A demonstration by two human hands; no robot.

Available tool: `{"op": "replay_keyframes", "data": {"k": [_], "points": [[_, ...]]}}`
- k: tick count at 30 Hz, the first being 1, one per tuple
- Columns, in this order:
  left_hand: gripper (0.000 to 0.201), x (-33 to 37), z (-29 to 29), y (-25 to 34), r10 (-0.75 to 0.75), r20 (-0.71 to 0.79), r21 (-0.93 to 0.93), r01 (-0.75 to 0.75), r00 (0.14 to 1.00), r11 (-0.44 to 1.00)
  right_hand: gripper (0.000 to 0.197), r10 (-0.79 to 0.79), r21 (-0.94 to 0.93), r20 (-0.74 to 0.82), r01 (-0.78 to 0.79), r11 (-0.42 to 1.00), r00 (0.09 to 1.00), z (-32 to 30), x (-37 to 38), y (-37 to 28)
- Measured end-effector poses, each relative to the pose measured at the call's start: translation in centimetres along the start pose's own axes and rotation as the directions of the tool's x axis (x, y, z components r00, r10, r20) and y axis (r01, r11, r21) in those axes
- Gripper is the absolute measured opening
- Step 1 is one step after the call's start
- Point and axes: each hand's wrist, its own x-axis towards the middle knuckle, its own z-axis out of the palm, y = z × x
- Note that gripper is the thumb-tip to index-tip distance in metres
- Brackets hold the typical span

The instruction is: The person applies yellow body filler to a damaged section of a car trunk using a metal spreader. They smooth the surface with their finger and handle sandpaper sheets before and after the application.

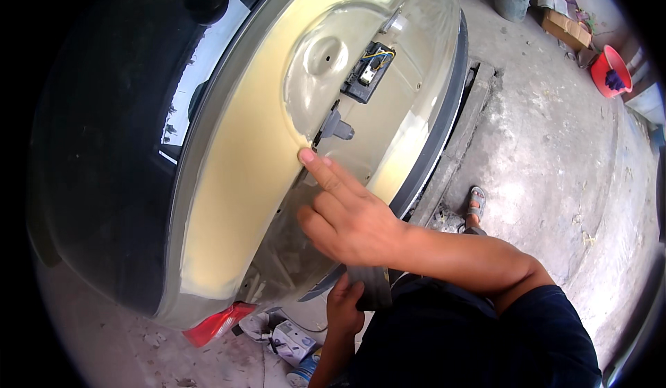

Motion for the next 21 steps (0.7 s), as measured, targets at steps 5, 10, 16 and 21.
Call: {"op": "replay_keyframes", "data": {"k": [5, 10, 16, 21], "points": [[0.041, 0.1, 0.1, 0.0, 0.003, -0.012, -0.002, -0.003, 1.000, 1.000, 0.014, 0.017, -0.011, -0.068, -0.018, 1.000, 0.998, -0.6, 1.0, 0.2], [0.040, 0.1, 0.5, 0.4, -0.018, 0.001, -0.003, 0.018, 1.000, 1.000, 0.014, -0.001, -0.034, -0.059, -0.001, 0.999, 0.998, -0.4, 2.0, 0.3], [0.040, 0.2, -0.1, 0.0, 0.012, 0.007, 0.035, -0.012, 1.000, 0.999, 0.014, 0.002, 0.040, 0.028, -0.003, 0.999, 1.000, -0.4, -0.2, -0.4], [0.040, 0.3, 0.1, 0.1, 0.006, -0.005, 0.034, -0.006, 1.000, 0.999, 0.016, 0.002, 0.038, -0.022, -0.001, 0.999, 1.000, -1.0, 0.9, 0.2]]}}
